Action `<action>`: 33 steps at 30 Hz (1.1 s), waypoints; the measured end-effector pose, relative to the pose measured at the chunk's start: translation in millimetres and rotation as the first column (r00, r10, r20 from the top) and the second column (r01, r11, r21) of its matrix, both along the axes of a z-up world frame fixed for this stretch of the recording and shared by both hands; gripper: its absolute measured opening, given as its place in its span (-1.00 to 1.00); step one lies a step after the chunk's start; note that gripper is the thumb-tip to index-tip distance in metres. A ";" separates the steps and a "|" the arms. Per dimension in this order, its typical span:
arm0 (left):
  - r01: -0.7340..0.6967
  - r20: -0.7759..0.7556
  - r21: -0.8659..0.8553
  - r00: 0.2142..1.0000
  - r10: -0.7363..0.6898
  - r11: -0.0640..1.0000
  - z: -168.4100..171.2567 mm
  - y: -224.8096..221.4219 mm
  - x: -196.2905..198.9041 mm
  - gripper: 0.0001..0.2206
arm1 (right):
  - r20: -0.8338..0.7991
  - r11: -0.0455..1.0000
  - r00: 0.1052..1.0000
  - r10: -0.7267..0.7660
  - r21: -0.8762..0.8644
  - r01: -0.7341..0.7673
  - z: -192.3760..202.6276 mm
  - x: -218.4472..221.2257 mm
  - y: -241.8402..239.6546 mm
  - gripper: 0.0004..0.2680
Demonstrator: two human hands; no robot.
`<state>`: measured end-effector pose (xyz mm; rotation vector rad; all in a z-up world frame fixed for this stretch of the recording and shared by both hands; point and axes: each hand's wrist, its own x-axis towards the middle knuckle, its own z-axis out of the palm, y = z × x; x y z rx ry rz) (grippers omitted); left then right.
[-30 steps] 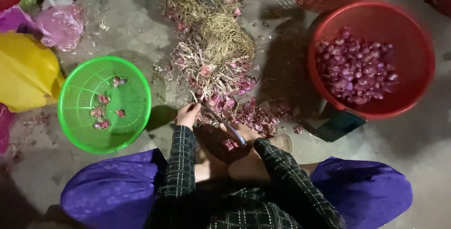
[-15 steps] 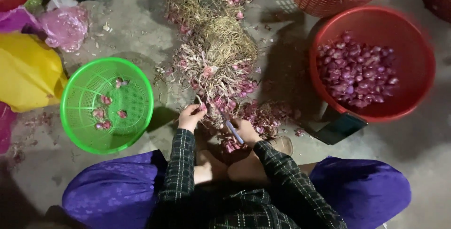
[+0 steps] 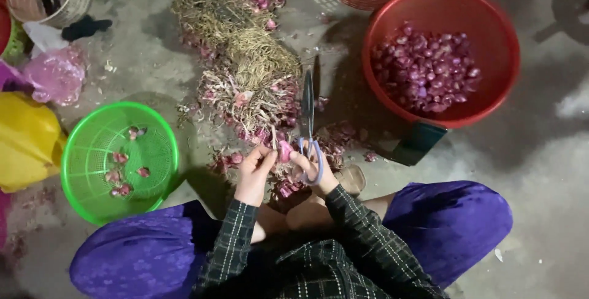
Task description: Trimming the roots and stems of shallots using scissors and sorting them into baskets.
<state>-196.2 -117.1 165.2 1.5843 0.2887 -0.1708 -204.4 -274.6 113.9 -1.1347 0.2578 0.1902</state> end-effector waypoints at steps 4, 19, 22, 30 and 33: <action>0.153 -0.015 0.170 0.988 -0.153 0.973 22.0 -0.5 -5.5 -0.84 | 0.101 1.000 0.995 0.014 0.009 -0.015 24.7 -4.5 -9.2 -0.84; 0.262 0.075 0.445 0.942 -0.327 0.857 35.8 10.3 -17.3 -0.58 | 0.205 0.957 0.975 0.083 -0.289 -0.021 18.9 -8.1 -11.9 -0.81; 0.274 0.070 0.551 0.926 -0.371 0.788 39.0 12.2 -14.5 -0.59 | 0.200 0.938 0.975 0.100 -0.346 -0.025 21.2 -3.9 -13.7 -0.81; 0.287 0.139 0.532 0.898 -0.416 0.797 27.3 13.3 -11.2 -0.67 | 0.115 0.979 0.989 0.090 -0.195 -0.067 -4.3 -4.1 -14.7 -0.87; 0.329 0.078 0.512 0.902 -0.424 0.794 28.3 14.9 -8.8 -0.69 | 0.118 0.974 0.986 0.116 -0.207 -0.090 -7.1 0.2 -16.6 -0.87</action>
